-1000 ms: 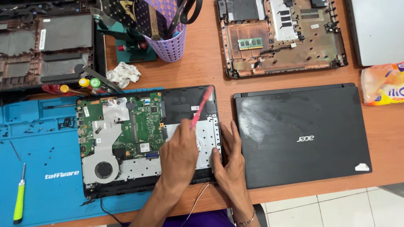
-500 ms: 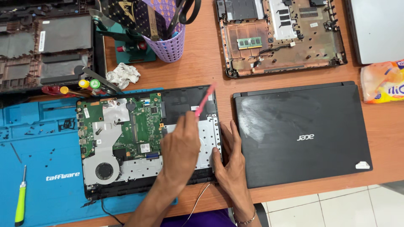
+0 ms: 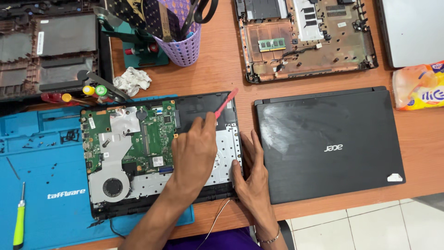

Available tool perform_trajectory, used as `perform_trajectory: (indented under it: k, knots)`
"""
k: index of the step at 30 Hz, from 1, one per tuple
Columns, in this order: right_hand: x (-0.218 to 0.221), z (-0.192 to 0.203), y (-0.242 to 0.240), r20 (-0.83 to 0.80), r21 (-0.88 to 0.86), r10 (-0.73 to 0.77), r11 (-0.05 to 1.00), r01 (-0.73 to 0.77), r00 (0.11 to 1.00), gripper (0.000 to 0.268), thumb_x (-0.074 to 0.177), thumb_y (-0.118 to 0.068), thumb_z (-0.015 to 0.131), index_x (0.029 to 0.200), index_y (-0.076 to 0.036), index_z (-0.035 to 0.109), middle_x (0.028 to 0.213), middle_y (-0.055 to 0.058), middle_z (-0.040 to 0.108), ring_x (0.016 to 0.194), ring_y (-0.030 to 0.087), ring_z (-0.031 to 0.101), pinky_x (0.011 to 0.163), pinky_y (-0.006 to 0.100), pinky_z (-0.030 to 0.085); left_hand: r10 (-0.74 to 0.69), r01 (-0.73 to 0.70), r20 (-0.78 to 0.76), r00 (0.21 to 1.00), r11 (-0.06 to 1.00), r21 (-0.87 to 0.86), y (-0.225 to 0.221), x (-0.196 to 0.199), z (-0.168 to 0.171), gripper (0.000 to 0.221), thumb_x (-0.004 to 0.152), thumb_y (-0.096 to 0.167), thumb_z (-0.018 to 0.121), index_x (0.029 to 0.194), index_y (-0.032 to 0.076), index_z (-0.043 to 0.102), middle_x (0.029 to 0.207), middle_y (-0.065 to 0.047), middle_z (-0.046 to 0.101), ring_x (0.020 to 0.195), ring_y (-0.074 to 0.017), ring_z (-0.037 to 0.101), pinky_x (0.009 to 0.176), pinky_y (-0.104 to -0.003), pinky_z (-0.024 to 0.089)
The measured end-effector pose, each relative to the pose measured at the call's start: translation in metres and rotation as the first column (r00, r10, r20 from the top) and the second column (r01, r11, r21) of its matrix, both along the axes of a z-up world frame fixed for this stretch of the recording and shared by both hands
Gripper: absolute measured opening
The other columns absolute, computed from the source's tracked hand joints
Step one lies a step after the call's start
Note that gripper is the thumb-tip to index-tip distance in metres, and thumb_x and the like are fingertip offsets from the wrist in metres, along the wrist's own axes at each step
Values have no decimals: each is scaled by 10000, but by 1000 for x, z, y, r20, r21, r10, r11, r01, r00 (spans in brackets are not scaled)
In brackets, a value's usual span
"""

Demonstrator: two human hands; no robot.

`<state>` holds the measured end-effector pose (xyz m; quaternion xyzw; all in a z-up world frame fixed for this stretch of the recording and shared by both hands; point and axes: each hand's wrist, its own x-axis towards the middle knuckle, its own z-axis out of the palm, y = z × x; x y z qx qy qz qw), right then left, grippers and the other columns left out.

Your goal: The person brushes the internal components of an open laptop, applies thermal paste or cleaner to a chip, and inserts a RAM module into a slot on the motherboard.

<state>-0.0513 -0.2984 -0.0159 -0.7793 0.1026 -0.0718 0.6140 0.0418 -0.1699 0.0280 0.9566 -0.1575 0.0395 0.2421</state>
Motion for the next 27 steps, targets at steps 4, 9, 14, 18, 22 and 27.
perform_trajectory:
  k: [4,9,14,18,22,27]
  knots:
    - [-1,-1,0,10,-6,-6,1000,6,1000,770,937,51,564,1604,-34,190,1565,274,454,1451,350,495,1182,420,425,-16,16,3,1000,1000,-3,-2,-12,1,146,888,8,586,1026,7,634,802,-168,674,598,-388,708,466,-481,542]
    - [1,-1,0,-27,-6,-12,1000,12,1000,769,933,46,561,1601,-40,191,1575,274,435,1458,353,474,1176,422,435,-26,27,-31,999,1000,11,-2,-6,2,165,968,33,568,1110,-29,624,802,-179,665,572,-362,712,430,-458,537]
    - [-1,-1,-2,1,-34,2,999,-2,1000,764,948,41,570,1608,-40,194,1566,286,452,1453,365,493,1186,437,427,-41,44,-70,997,998,44,8,-13,7,118,915,38,577,1018,29,634,824,-152,686,621,-392,710,474,-488,543]
    - [-2,-2,0,-37,-31,-20,999,19,999,785,927,38,584,1605,-44,196,1554,290,453,1444,367,495,1176,438,433,-103,102,-85,991,995,-11,19,-24,11,188,898,38,573,1079,28,622,854,-153,705,590,-385,704,475,-483,557]
    - [-2,-5,-1,-10,-10,-9,1000,9,1000,781,933,40,572,1607,-34,185,1567,298,440,1452,371,490,1181,436,429,-38,30,-121,992,997,-65,35,-35,9,110,995,152,565,996,48,601,826,-146,699,592,-373,696,462,-475,535]
    - [-1,-8,-1,-7,-6,-16,1000,16,1000,786,926,47,570,1603,-21,178,1567,298,434,1445,373,490,1169,429,446,-21,3,-144,989,993,-122,37,-59,-9,128,1013,180,563,965,67,595,837,-129,704,634,-371,695,477,-460,528]
